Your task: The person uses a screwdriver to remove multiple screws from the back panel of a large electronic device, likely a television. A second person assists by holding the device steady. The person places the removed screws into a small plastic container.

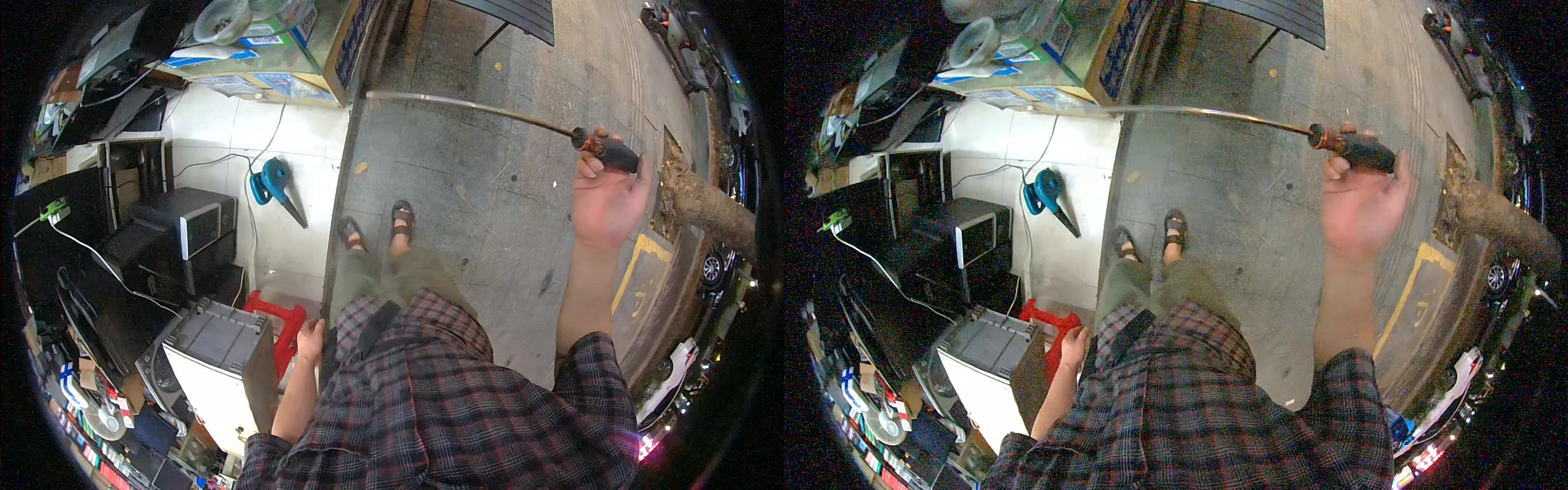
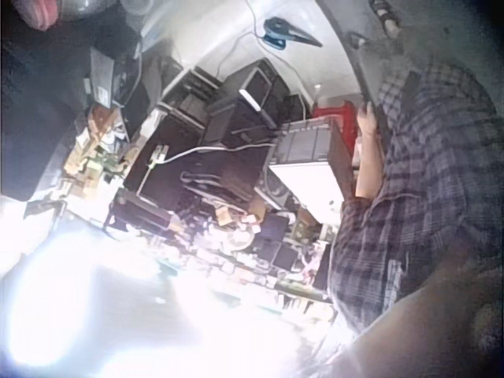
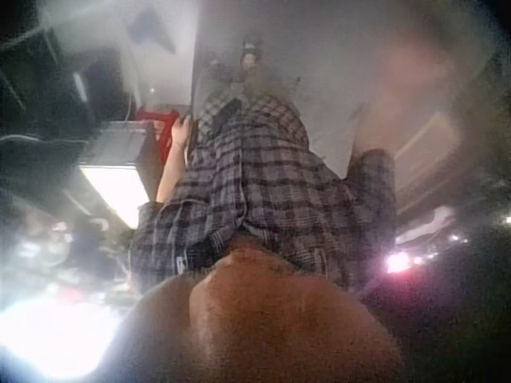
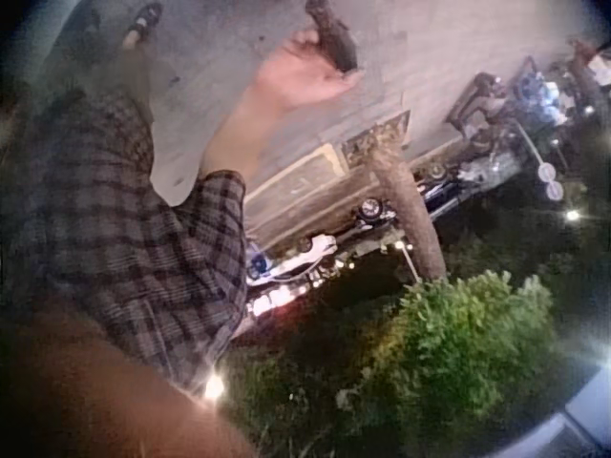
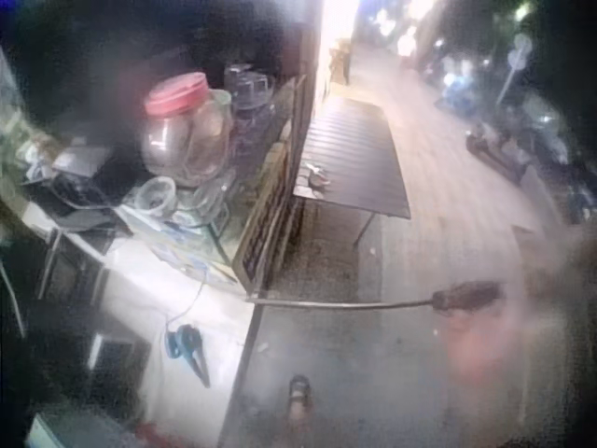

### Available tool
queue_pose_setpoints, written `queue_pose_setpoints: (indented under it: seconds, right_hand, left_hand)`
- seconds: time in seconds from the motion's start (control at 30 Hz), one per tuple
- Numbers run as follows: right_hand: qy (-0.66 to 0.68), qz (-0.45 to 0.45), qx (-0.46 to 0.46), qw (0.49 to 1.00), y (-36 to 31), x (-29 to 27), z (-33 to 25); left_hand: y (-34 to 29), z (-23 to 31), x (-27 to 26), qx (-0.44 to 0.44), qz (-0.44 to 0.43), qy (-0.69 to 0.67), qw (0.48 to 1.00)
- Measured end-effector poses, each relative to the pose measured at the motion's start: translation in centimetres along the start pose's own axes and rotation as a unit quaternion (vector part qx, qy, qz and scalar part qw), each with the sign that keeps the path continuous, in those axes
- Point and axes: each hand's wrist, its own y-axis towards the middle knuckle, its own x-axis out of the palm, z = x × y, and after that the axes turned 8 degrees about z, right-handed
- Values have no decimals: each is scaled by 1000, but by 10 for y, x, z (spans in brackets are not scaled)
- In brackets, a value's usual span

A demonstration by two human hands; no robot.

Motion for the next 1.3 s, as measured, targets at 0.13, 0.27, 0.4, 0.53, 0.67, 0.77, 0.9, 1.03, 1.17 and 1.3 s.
queue_pose_setpoints:
  seconds: [0.13, 0.27, 0.4, 0.53, 0.67, 0.77, 0.9, 1.03, 1.17, 1.3]
  right_hand:
    - [-64, 46, -60, 995, 15, 26, 12]
    - [-97, -27, -112, 989, 26, 60, 25]
    - [-210, -91, -244, 942, 18, 141, 43]
    - [-271, -164, -350, 881, 18, 200, 57]
    - [-395, -258, -385, 793, 16, 255, 75]
    - [-479, -277, -385, 739, 13, 284, 89]
    - [-528, -316, -371, 696, 16, 321, 112]
    - [-549, -333, -362, 676, 17, 344, 121]
    - [-543, -346, -371, 669, 20, 348, 129]
    - [-501, -362, -364, 696, 27, 344, 129]
  left_hand:
    - [27, 35, -10, 65, 9, 0, 998]
    - [81, 76, -16, 90, 6, 2, 996]
    - [93, 145, -39, 111, 14, -53, 992]
    - [128, 150, -52, 129, 31, -57, 990]
    - [147, 159, -63, 148, 40, -45, 987]
    - [158, 169, -67, 146, 28, -78, 986]
    - [181, 138, -65, 147, 39, -80, 985]
    - [209, 66, -67, 130, 20, 12, 991]
    - [200, 40, -67, 27, 40, 79, 996]
    - [216, -3, -70, 32, 14, 50, 998]
